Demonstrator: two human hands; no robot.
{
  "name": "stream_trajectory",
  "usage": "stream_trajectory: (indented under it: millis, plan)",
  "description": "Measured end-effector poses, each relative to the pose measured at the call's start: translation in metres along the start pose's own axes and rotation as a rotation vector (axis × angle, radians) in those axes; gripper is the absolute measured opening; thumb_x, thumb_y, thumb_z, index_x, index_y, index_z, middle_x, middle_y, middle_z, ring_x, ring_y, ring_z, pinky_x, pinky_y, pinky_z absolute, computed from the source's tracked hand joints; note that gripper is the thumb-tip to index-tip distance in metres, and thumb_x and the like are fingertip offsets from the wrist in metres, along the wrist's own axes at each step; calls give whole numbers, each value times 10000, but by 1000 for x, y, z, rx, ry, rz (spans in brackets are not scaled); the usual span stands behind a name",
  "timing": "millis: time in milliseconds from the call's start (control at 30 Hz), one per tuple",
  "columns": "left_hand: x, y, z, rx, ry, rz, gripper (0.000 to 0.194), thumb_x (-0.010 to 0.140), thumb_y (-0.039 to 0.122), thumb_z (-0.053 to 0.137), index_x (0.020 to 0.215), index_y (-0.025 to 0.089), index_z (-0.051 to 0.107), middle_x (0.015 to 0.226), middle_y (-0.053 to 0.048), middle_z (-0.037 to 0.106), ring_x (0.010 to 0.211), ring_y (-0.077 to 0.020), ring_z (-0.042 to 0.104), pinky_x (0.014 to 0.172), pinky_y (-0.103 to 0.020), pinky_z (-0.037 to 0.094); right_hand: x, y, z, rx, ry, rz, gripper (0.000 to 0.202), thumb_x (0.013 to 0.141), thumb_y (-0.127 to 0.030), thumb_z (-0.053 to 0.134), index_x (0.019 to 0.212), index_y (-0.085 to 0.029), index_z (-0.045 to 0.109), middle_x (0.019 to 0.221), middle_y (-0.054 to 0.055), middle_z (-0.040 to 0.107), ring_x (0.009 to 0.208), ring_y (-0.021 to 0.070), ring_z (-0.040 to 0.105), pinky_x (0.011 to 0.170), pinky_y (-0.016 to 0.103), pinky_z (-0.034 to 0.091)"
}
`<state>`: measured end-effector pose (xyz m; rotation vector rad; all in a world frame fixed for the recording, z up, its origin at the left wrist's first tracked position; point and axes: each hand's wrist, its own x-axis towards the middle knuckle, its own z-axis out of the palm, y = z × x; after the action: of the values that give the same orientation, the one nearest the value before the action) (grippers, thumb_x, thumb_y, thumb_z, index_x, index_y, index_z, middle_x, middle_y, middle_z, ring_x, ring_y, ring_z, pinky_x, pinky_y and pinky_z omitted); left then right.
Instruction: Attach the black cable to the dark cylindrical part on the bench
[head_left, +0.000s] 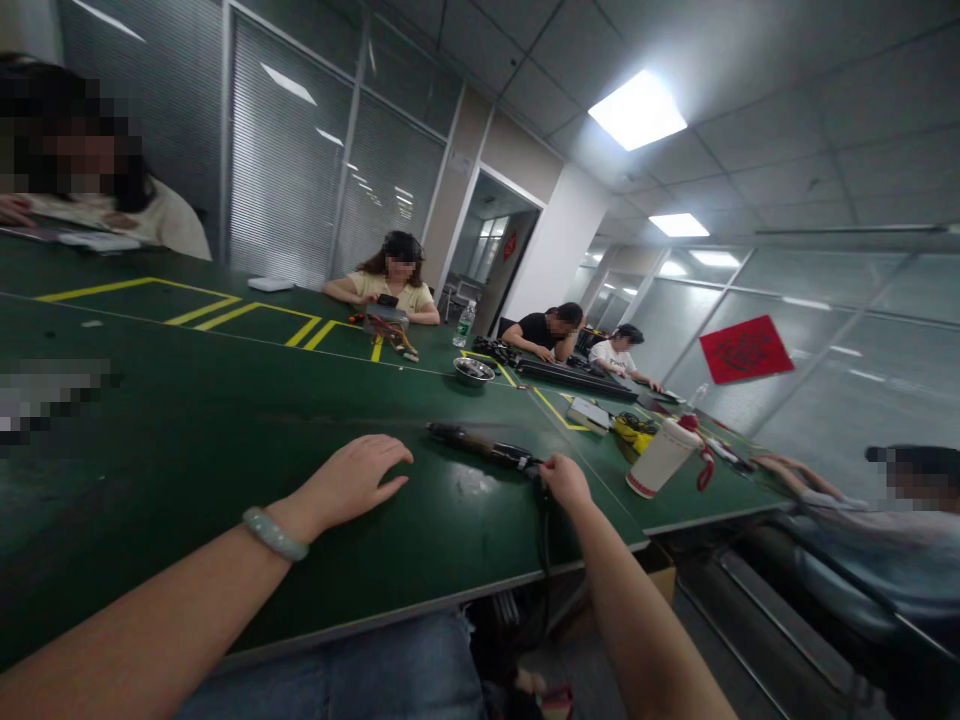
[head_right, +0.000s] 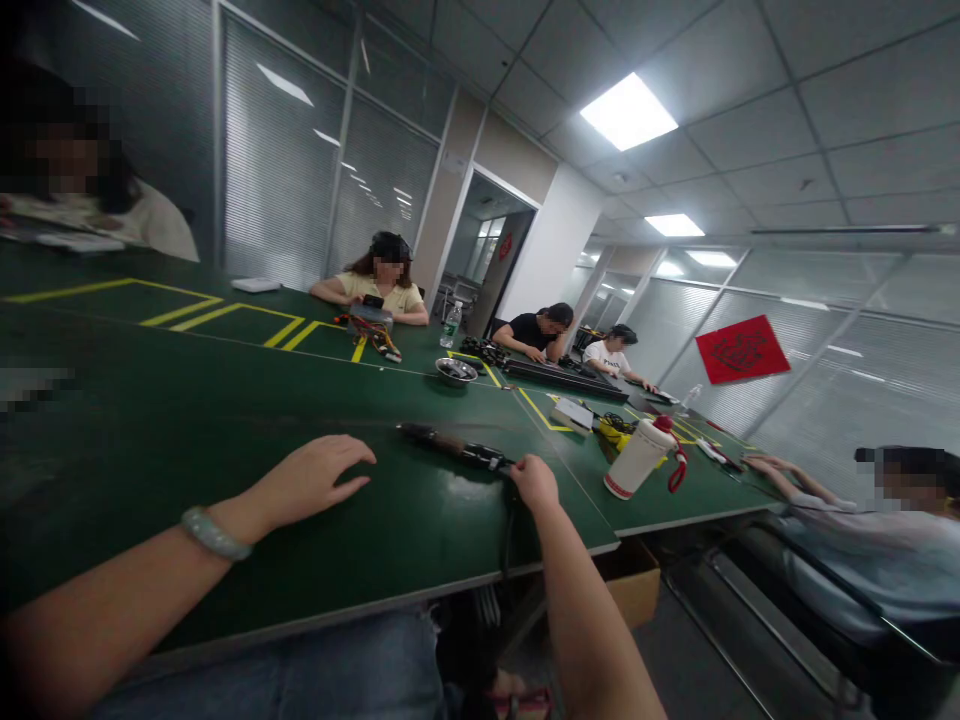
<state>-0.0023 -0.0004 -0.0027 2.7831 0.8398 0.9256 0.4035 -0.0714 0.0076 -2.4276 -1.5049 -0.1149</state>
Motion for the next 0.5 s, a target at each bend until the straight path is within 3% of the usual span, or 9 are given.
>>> stream_trajectory:
  millis: [133,233,367,500]
  plan:
    - [0,-1,5,-43,-41,-17,244,858,367,574,1054,243,650,1098,-47,654,1058,-210,584,981,-355,408,-10,86,-21,-71,12,286,283,870,-391,530,859,-171,707,858,114,708,848,245,662,659,289,422]
    - [1,-1,9,-63,-61,-34,231,858,346,572,1047,240,652,1074,-50,654,1027,-205,591,955,-341,414,-17,129,-31,-63,-9,428,332,879,-423,487,881,-197,730,881,123,714,891,266,672,692,317,452]
    - [-1,-2,14,-55,-75,-40,221,882,341,537,1046,241,646,1060,-50,650,993,-199,598,921,-333,428,-23,155,-34,-42,28,541,333,866,-416,487,890,-203,742,960,149,712,905,273,680,682,331,483]
    - [-3,-7,17,-37,-113,-47,240,909,351,489,1065,245,637,1069,-48,645,968,-193,603,883,-327,445,-26,157,-27,-60,100,566,390,876,-387,447,967,-128,723,998,228,684,900,318,683,644,360,498]
